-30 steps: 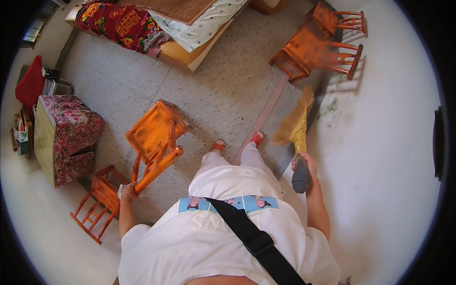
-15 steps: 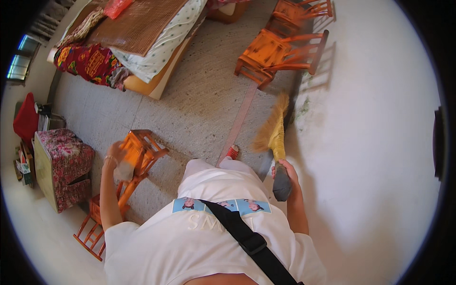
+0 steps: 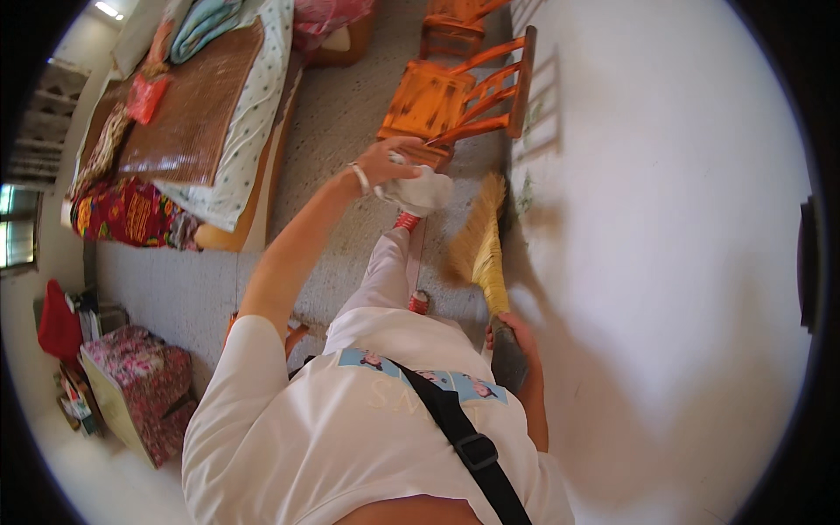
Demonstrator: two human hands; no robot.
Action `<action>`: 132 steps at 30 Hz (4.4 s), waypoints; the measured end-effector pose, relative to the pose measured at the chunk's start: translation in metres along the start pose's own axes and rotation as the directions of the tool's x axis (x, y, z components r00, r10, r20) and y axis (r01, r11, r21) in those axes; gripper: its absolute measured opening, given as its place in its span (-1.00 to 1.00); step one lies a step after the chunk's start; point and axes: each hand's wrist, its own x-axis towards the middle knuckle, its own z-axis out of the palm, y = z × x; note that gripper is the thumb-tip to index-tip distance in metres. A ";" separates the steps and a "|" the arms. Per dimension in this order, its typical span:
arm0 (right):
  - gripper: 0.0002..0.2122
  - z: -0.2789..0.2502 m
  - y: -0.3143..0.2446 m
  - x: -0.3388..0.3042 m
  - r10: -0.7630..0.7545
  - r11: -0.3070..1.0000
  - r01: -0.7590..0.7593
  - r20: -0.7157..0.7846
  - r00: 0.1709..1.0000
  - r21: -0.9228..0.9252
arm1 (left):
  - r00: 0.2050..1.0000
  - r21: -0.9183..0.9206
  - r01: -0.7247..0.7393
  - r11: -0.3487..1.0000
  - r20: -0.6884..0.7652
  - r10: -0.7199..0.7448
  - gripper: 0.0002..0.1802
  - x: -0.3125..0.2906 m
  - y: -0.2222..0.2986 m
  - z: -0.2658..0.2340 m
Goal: The person retrieves a broom and dustpan from a storage area and proceeds to sweep the floor of a bedroom. They move a wooden chair to access the area underneath it and sweep around the bed and other furniture. The person also handles a power strip and plugs it into a wall socket.
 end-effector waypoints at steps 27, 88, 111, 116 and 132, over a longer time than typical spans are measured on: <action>-0.47 0.110 -0.078 0.019 -0.208 0.969 0.232 -0.226 0.952 0.082 | 0.907 0.404 0.382 0.831 0.010 -0.422 -0.25 0.323 0.018 0.097; -0.68 0.108 -0.320 0.098 -0.241 0.954 0.252 0.084 0.967 -0.161 | 0.649 0.744 0.579 0.334 -0.172 -0.741 -0.41 -0.103 -0.100 -0.066; -0.80 0.270 -0.569 0.259 -0.121 0.966 0.043 0.296 0.948 0.256 | 0.394 0.438 0.885 0.155 -0.530 -0.751 -0.50 -0.107 -0.114 -0.044; -0.85 0.339 -0.599 0.280 -0.096 0.950 0.034 0.186 0.978 0.312 | 0.206 0.173 0.978 0.114 -0.755 -0.623 -0.68 -0.119 -0.137 -0.016; -0.82 0.370 -0.771 0.306 -0.013 0.962 -0.059 0.259 0.966 0.267 | 0.428 -0.397 0.535 0.746 -0.634 -0.644 -0.32 0.251 0.054 -0.221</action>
